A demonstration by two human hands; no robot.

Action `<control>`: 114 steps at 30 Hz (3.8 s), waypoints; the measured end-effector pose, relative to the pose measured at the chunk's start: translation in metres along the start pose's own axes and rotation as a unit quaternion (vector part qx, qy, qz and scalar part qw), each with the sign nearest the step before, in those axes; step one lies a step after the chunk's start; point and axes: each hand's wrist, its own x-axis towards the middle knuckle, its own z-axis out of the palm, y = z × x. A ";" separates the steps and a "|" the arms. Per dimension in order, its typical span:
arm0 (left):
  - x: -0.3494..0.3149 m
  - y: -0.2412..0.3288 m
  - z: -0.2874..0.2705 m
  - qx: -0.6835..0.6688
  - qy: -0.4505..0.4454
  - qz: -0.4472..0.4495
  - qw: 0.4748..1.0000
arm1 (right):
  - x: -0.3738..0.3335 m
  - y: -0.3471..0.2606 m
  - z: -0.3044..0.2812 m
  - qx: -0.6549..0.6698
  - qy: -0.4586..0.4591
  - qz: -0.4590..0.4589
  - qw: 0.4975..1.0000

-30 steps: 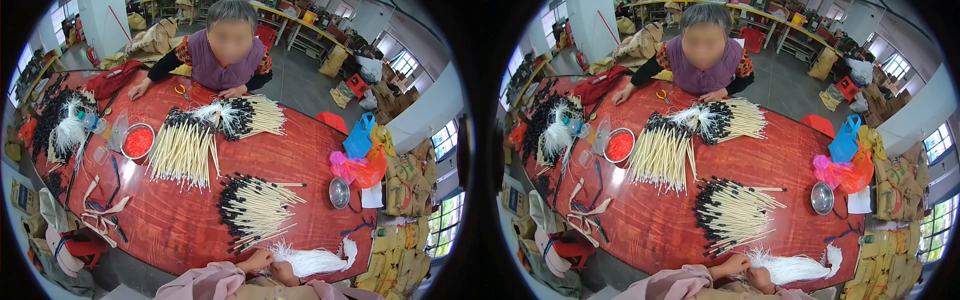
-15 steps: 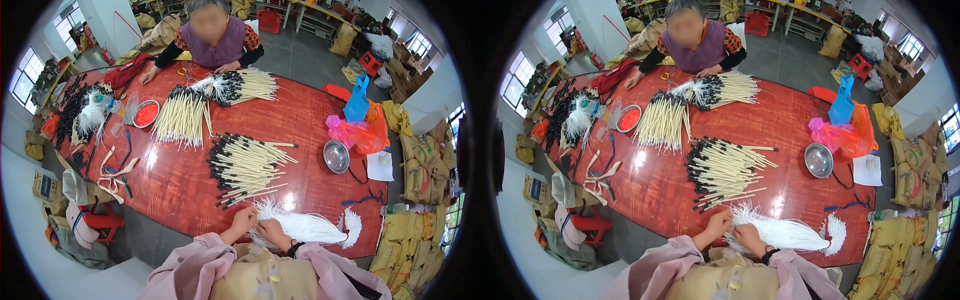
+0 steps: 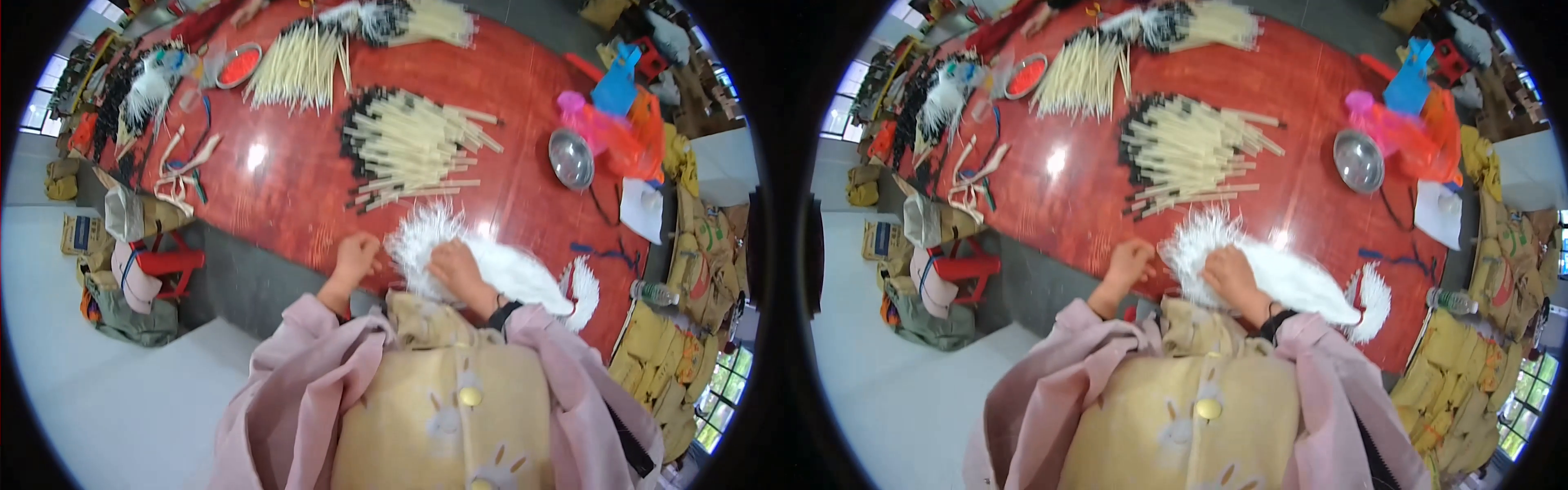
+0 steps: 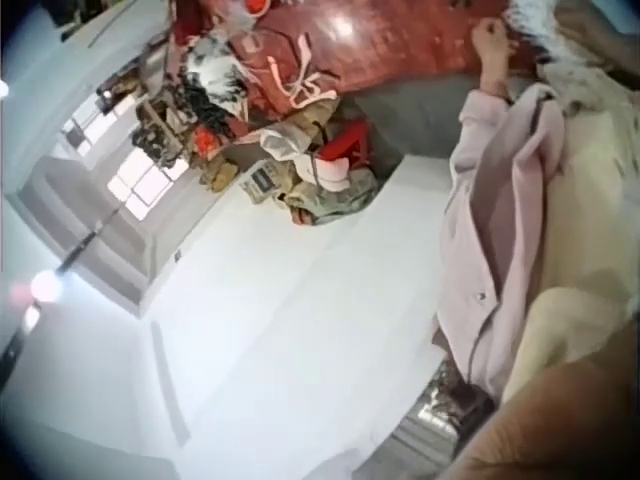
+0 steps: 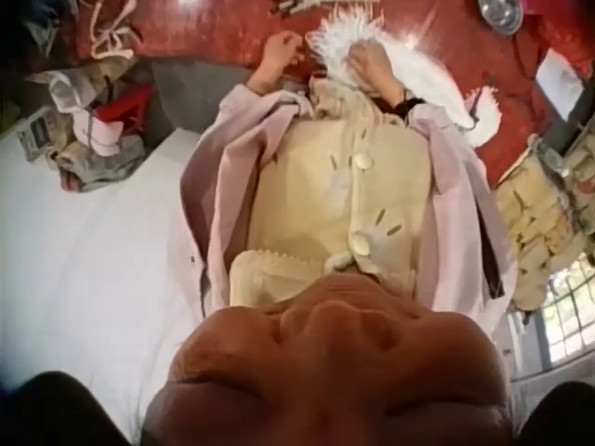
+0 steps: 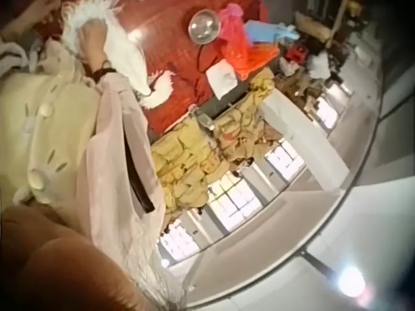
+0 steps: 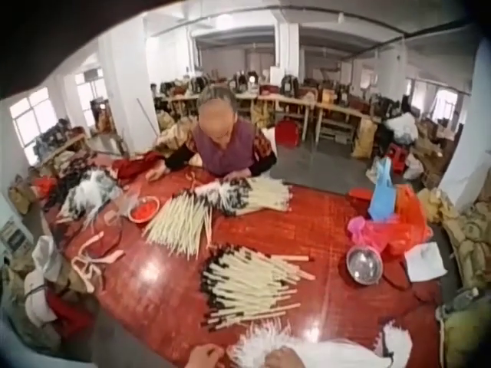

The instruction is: The person ties bundles of white fibers by hand, then picks up a large bunch and separates them into smaller strands before holding the bundle up.

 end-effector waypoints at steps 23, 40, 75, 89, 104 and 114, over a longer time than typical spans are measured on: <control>0.011 -0.005 0.038 0.377 0.052 0.184 0.906 | 0.021 -0.015 -0.010 0.109 0.036 0.045 0.992; 0.004 0.013 0.053 0.101 -0.024 0.194 0.975 | 0.026 0.018 0.022 0.234 -0.061 0.163 0.957; -0.003 -0.037 0.030 0.250 0.176 0.170 0.937 | 0.027 0.009 0.025 0.281 0.033 0.230 0.931; -0.017 -0.009 0.041 0.329 0.059 0.216 0.918 | 0.032 -0.025 0.033 0.117 -0.039 0.154 0.980; -0.004 -0.023 0.042 -0.072 -0.025 0.104 0.992 | 0.031 0.000 0.038 0.322 -0.108 0.244 0.908; -0.009 -0.017 0.046 -0.212 -0.071 -0.005 0.975 | 0.026 0.000 0.035 0.319 -0.108 0.256 0.906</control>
